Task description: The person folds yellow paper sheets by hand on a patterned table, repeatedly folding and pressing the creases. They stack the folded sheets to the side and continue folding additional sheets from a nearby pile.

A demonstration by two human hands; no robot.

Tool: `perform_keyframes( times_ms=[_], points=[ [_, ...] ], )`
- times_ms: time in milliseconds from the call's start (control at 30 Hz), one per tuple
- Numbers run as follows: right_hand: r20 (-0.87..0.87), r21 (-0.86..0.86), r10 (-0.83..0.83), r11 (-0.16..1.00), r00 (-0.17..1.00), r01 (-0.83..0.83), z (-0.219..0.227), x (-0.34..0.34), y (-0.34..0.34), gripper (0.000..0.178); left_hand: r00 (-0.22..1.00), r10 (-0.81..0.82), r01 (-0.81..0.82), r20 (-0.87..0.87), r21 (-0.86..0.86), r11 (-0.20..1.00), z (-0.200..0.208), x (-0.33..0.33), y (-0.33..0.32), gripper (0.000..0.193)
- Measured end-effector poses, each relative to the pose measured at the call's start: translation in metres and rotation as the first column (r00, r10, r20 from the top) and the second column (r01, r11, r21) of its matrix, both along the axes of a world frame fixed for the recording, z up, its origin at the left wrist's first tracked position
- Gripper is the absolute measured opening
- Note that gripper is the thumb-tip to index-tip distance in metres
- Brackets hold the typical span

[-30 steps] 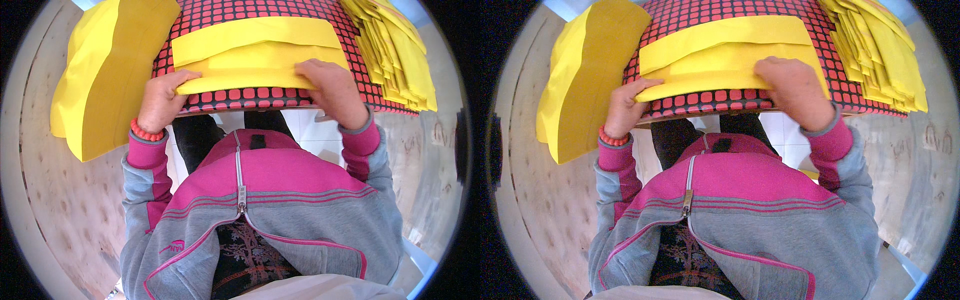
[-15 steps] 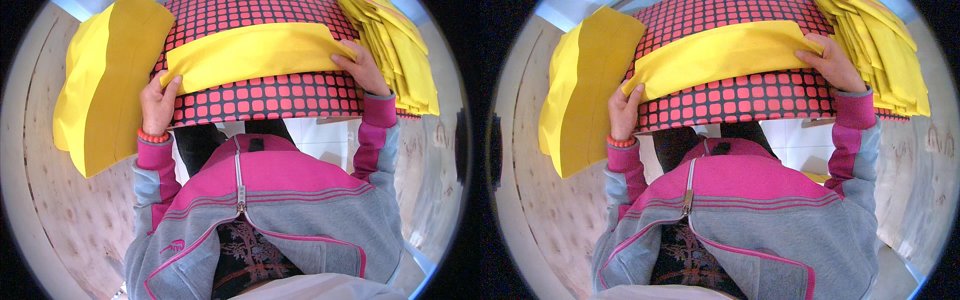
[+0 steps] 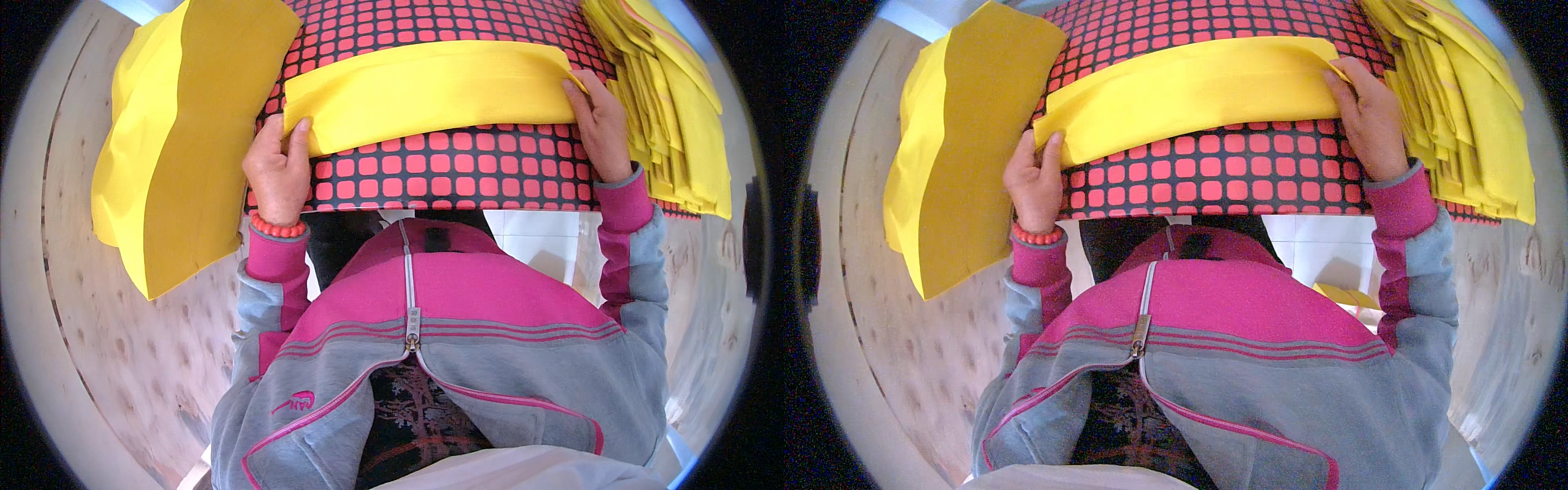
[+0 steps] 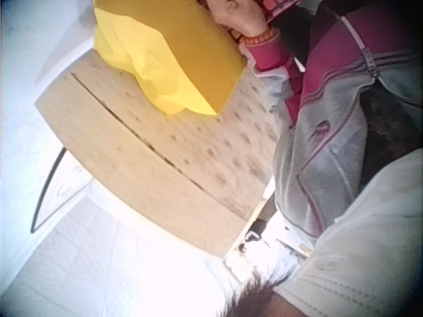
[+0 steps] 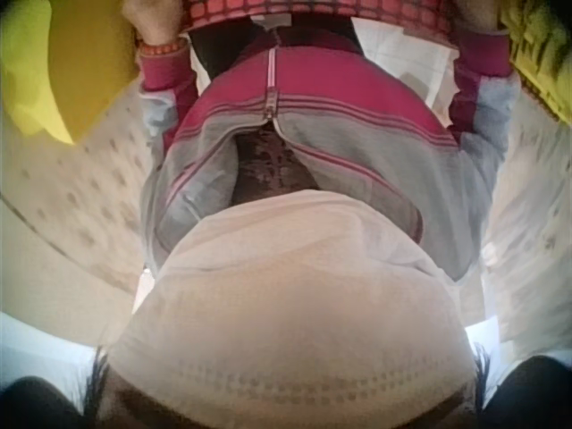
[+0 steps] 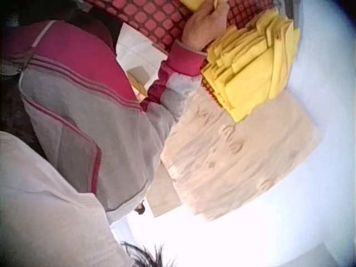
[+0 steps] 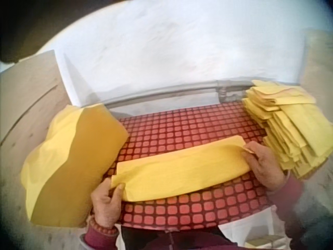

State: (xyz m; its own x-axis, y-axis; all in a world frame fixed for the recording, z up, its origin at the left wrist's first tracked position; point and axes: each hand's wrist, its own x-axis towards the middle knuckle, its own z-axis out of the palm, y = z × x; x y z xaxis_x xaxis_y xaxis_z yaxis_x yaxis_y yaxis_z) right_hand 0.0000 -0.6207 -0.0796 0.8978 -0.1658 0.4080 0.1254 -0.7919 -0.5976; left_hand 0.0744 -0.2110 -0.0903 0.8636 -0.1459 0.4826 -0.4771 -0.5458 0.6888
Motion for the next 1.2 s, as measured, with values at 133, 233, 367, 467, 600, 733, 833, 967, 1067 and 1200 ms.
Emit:
perform_keyframes(
  times_ms=[133, 233, 367, 467, 600, 733, 833, 967, 1067, 1200],
  points=[
    [0.108, -0.206, -0.022, 0.977, 0.994, 0.044, -0.003, 0.002, 0.001, 0.019, 0.992, 0.042, -0.061, 0.118, 0.161, 0.985, 0.003, 0.0, -0.003, 0.007],
    [0.089, -0.23, -0.045, 0.971, 0.995, 0.065, -0.007, 0.007, -0.001, 0.021, 0.981, 0.043, -0.079, 0.191, 0.184, 0.98, 0.003, 0.003, -0.006, 0.008],
    [0.062, -0.218, -0.083, 0.971, 0.995, 0.095, -0.009, 0.011, -0.002, 0.02, 0.972, 0.075, -0.131, 0.221, 0.248, 0.96, 0.002, 0.005, -0.004, 0.01],
    [0.031, -0.234, -0.114, 0.965, 0.993, 0.118, -0.009, 0.012, -0.001, 0.022, 0.975, 0.116, -0.164, 0.189, 0.263, 0.951, 0.002, 0.006, -0.004, 0.012],
    [0.044, -0.26, -0.129, 0.956, 0.991, 0.136, -0.01, 0.013, -0.002, 0.027, 0.971, 0.139, -0.194, 0.196, 0.295, 0.936, 0.002, 0.009, -0.007, 0.011],
    [0.051, -0.315, -0.176, 0.931, 0.983, 0.183, -0.011, 0.016, -0.003, 0.034, 0.961, 0.16, -0.227, 0.227, 0.308, 0.924, -0.001, 0.011, -0.008, 0.01],
    [0.055, -0.309, -0.166, 0.935, 0.985, 0.175, -0.011, 0.017, -0.004, 0.037, 0.958, 0.175, -0.246, 0.229, 0.334, 0.91, -0.003, 0.014, -0.007, 0.011],
    [0.07, -0.293, -0.136, 0.944, 0.988, 0.151, -0.009, 0.02, -0.005, 0.038, 0.952, 0.194, -0.276, 0.237, 0.39, 0.878, -0.003, 0.014, -0.006, 0.011],
    [0.144, -0.322, -0.121, 0.933, 0.982, 0.162, -0.01, 0.023, -0.006, 0.038, 0.958, 0.171, -0.256, 0.232, 0.411, 0.875, -0.003, 0.014, -0.008, 0.013],
    [0.089, -0.311, -0.177, 0.93, 0.98, 0.197, -0.011, 0.021, -0.008, 0.039, 0.962, 0.198, -0.262, 0.187, 0.433, 0.862, -0.001, 0.014, -0.009, 0.014]
  ],
)
